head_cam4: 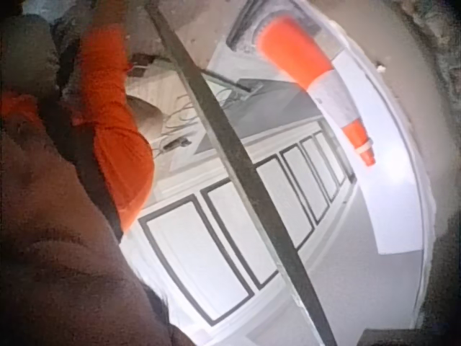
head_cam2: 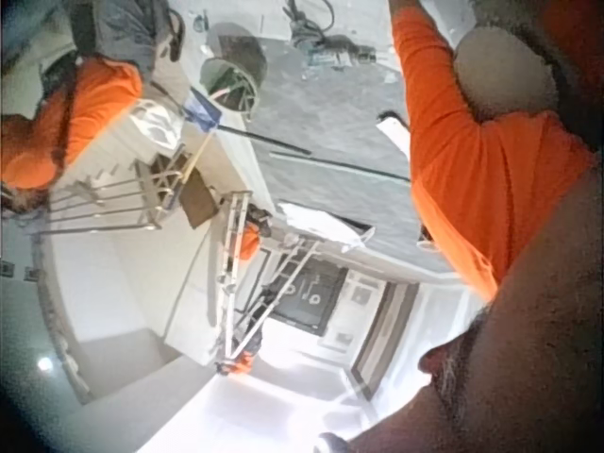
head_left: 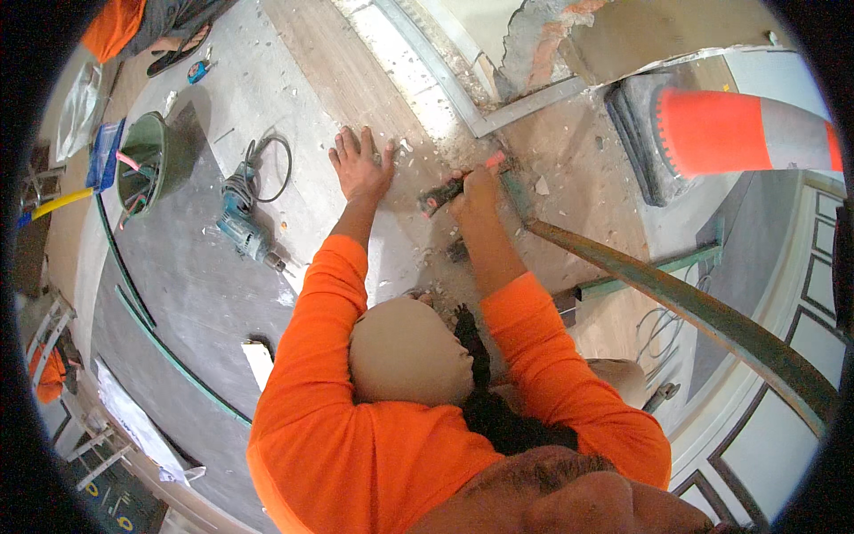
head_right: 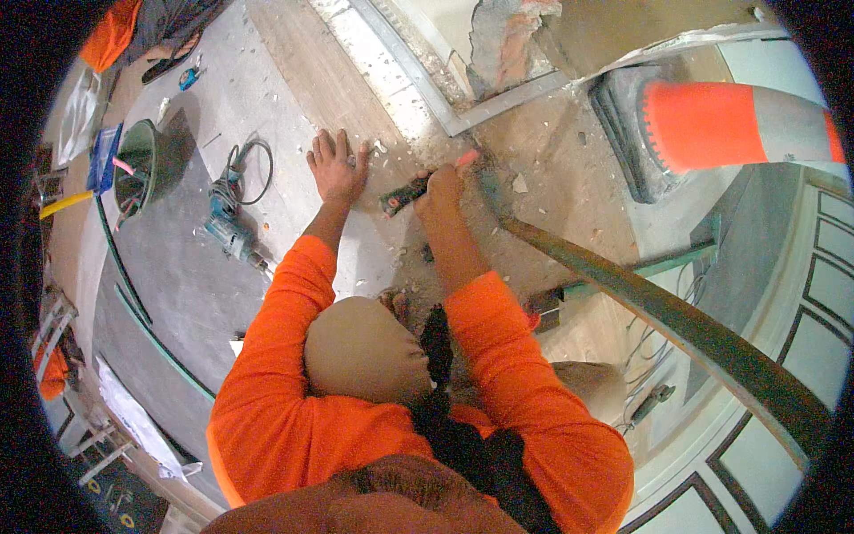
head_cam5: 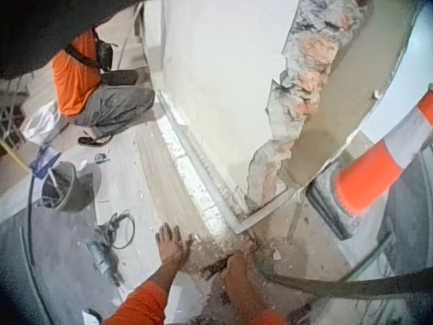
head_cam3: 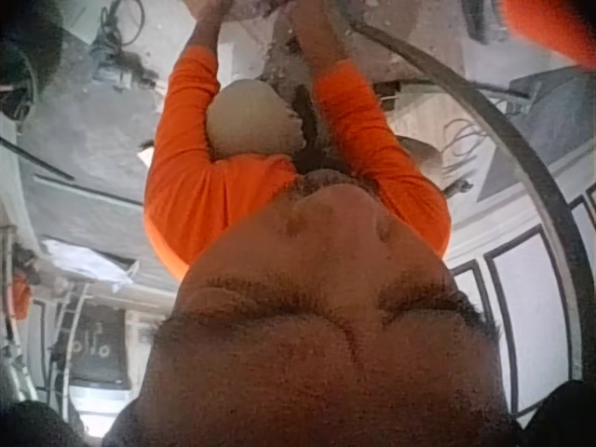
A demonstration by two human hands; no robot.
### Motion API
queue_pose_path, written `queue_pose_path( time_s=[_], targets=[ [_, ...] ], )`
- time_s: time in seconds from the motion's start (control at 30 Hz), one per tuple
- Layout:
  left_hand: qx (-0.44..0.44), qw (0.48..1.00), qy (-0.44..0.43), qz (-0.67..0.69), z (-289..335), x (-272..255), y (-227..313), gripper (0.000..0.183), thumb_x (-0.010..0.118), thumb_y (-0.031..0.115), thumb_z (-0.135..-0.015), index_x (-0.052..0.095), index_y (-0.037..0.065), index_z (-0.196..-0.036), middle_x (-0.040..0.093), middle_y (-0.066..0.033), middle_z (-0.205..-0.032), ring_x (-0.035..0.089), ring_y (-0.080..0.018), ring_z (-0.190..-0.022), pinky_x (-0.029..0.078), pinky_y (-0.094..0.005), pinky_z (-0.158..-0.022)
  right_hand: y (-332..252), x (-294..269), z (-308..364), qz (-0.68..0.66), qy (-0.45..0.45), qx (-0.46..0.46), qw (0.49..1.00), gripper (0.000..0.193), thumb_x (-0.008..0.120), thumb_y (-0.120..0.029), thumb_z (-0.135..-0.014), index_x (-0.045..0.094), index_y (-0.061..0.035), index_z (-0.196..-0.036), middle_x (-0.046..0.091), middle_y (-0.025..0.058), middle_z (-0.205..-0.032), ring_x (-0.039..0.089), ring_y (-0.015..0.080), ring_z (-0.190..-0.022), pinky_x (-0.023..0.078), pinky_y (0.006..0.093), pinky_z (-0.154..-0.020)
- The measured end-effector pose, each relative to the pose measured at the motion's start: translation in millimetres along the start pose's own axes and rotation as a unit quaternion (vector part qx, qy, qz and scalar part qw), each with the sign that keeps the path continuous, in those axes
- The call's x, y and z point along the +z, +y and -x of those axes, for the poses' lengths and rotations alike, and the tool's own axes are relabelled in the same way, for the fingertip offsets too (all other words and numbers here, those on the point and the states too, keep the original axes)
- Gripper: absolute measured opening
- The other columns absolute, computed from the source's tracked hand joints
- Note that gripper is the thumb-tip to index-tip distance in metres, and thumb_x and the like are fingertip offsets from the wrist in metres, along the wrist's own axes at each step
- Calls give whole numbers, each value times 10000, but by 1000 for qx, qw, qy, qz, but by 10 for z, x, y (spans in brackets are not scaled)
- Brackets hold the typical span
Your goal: The person kneels on the floor and uses a hammer and a red plastic block to tap a white baseboard into place along a wall. They repeatedly adjust the position of the baseboard and strike it to ensure a tight fit against the wall and floor.
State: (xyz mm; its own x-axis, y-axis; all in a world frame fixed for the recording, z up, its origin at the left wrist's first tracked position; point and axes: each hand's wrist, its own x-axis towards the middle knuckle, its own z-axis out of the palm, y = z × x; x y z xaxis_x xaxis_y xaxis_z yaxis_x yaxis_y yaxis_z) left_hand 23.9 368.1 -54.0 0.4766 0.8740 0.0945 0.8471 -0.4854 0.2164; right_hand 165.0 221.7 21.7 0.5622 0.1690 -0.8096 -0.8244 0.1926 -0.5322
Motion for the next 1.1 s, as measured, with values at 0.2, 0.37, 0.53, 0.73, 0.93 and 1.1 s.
queue_pose_path(
  time_s=[0.2, 0.37, 0.53, 0.73, 0.93, 1.1],
  targets=[
    [-1, 1000, -2, -5, -2, -19, 29, 675, 423, 584, -976, 437, 123, -1469, 300, -248, -1553, 251, -402, -1455, 172, -542, -1189, 133, 84, -16, -29, 34, 41, 998, 63, 431, -196, -1000, 449, -136, -994, 467, 51, -737, 489, 202, -573, 470, 363, -537],
    [-7, 1000, -5, -11, 28, 5, 5, 680, 415, 585, -978, 421, 126, -1480, 301, -245, -1551, 245, -397, -1460, 172, -541, -1189, 210, 38, -3, -50, 31, -9, 998, 75, 434, -164, -977, 462, -110, -933, 482, 56, -738, 484, 200, -560, 478, 383, -545],
    [-9, 1000, 1, -3, 18, 0, -14, 664, 430, 567, -973, 434, 122, -1465, 297, -242, -1556, 250, -397, -1458, 175, -546, -1186, 182, 53, 115, -31, 7, 10, 999, 19, 427, -121, -962, 441, -111, -967, 482, 45, -736, 486, 200, -560, 480, 393, -547],
    [-3, 1000, 0, 0, -3, -16, 14, 653, 460, 552, -967, 443, 116, -1453, 308, -248, -1548, 271, -405, -1445, 180, -556, -1180, 251, 141, -27, -66, 6, 12, 998, 51, 407, -106, -958, 439, -106, -919, 485, 45, -731, 506, 211, -578, 479, 401, -555],
    [9, 1000, 16, 0, 18, 0, -17, 643, 468, 542, -968, 461, 101, -1437, 324, -270, -1532, 290, -425, -1428, 185, -571, -1170, 207, 200, 97, -30, 10, 58, 998, 150, 406, -223, -1017, 465, -88, -990, 514, 55, -753, 539, 217, -617, 488, 397, -573],
    [25, 999, 33, 10, 9, -6, -30, 642, 473, 536, -968, 472, 92, -1430, 329, -269, -1529, 289, -425, -1428, 187, -571, -1168, 348, 325, 165, 10, -54, 56, 997, 120, 433, -198, -1014, 471, -88, -984, 495, 49, -735, 511, 181, -591, 477, 364, -532]
  ],
)
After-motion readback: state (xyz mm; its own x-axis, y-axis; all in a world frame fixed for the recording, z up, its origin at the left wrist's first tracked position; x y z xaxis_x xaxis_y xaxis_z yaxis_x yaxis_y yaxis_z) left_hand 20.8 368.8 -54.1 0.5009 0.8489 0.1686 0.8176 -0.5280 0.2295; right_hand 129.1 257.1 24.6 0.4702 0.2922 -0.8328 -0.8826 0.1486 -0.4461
